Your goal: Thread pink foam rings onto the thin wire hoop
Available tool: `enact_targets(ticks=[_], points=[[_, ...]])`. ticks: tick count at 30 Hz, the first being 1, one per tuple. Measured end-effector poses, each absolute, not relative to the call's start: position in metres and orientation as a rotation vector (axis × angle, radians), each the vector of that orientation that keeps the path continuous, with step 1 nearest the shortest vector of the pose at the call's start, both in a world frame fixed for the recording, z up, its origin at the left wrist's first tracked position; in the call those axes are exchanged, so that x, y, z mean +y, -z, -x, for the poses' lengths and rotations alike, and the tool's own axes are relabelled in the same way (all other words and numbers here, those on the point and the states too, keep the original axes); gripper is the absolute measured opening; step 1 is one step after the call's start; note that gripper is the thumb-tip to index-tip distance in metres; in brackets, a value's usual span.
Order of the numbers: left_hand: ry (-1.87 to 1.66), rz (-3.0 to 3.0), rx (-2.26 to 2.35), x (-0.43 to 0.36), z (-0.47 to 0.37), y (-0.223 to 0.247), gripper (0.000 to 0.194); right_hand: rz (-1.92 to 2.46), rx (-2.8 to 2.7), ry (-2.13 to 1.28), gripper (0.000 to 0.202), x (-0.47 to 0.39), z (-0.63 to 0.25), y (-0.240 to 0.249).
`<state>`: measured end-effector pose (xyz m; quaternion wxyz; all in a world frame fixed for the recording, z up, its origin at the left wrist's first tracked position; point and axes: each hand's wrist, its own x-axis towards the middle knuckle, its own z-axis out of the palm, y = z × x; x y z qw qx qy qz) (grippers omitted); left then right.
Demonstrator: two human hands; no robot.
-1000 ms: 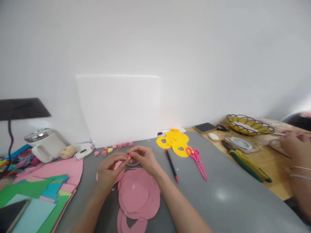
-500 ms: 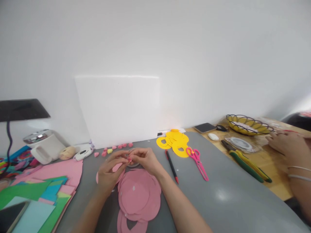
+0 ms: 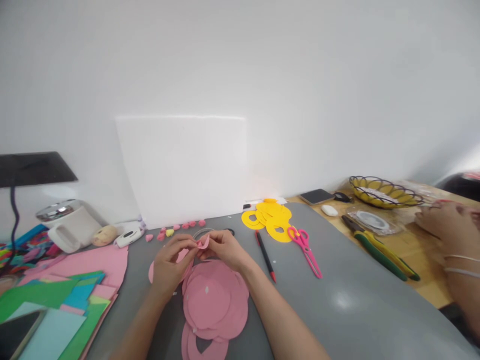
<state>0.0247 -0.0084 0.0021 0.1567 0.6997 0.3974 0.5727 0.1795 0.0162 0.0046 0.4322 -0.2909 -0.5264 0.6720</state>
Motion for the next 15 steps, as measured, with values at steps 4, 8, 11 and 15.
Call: enact_targets(ticks=[4,8,11,15], points=[[-1.667,-1.903,1.132,-0.0062,-0.0226,0.0008,0.007,0.684,-1.307,-1.650,0.028,0.0179,-0.1788,-0.0020],[-1.651,-1.798,1.096,-0.0038,-0.0205,0.0065,0.006,0.632,-1.285,-1.667,0.029,0.0211,-0.1817,0.0020],[-1.646,-1.801,1.086,-0.0041,-0.0209,0.0071,0.006,0.665,-1.285,-1.653,0.024,0.0216,-0.1826,0.0031],[-1.630,-1.868,1.073,-0.0067,-0.0222,0.0026,0.006,0.690,-1.247,-1.633,0.025,0.0196,-0.1790,0.0017]])
